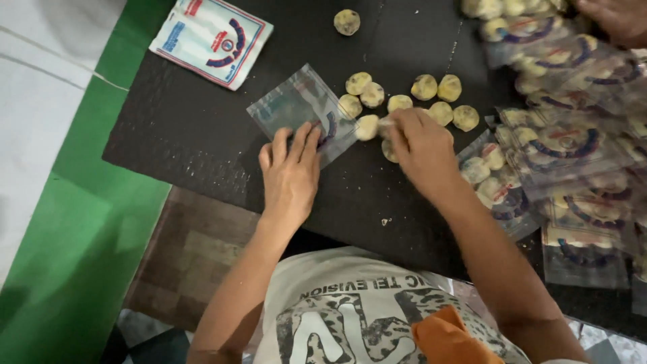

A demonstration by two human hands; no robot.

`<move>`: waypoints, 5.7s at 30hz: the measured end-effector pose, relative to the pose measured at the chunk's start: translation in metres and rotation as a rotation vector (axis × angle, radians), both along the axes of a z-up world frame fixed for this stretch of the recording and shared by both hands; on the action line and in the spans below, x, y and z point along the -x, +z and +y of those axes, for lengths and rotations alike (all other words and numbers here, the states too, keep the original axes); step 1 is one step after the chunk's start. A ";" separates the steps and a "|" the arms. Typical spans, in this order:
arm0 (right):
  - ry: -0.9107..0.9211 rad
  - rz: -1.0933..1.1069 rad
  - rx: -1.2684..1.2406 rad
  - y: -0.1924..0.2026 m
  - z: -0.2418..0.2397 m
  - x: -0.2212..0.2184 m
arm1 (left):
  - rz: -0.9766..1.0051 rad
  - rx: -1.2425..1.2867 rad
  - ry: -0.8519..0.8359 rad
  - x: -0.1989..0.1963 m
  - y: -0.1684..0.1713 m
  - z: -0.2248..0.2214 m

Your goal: The person places small round food items into clear plastic bags on a table, then seals and stacks the filled bags. The person repeats this process with multiple bags throughout the clip.

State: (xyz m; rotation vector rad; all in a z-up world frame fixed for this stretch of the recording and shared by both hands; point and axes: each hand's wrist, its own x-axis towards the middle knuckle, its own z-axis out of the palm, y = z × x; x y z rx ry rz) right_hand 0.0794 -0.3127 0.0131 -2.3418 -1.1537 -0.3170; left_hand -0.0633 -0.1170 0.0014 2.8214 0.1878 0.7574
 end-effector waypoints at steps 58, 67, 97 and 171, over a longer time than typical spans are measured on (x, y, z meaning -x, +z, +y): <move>0.071 -0.255 0.228 -0.023 0.063 -0.012 | -0.010 -0.016 0.042 0.002 -0.001 -0.016; 0.021 -0.181 -0.024 -0.004 0.024 0.035 | -0.189 -0.075 0.037 -0.004 0.002 -0.009; 0.367 -0.159 -0.011 -0.025 0.068 0.029 | -0.082 -0.123 0.020 0.026 0.003 0.028; -0.099 -0.512 0.319 -0.025 0.084 0.048 | -0.104 -0.189 0.108 0.019 -0.004 0.016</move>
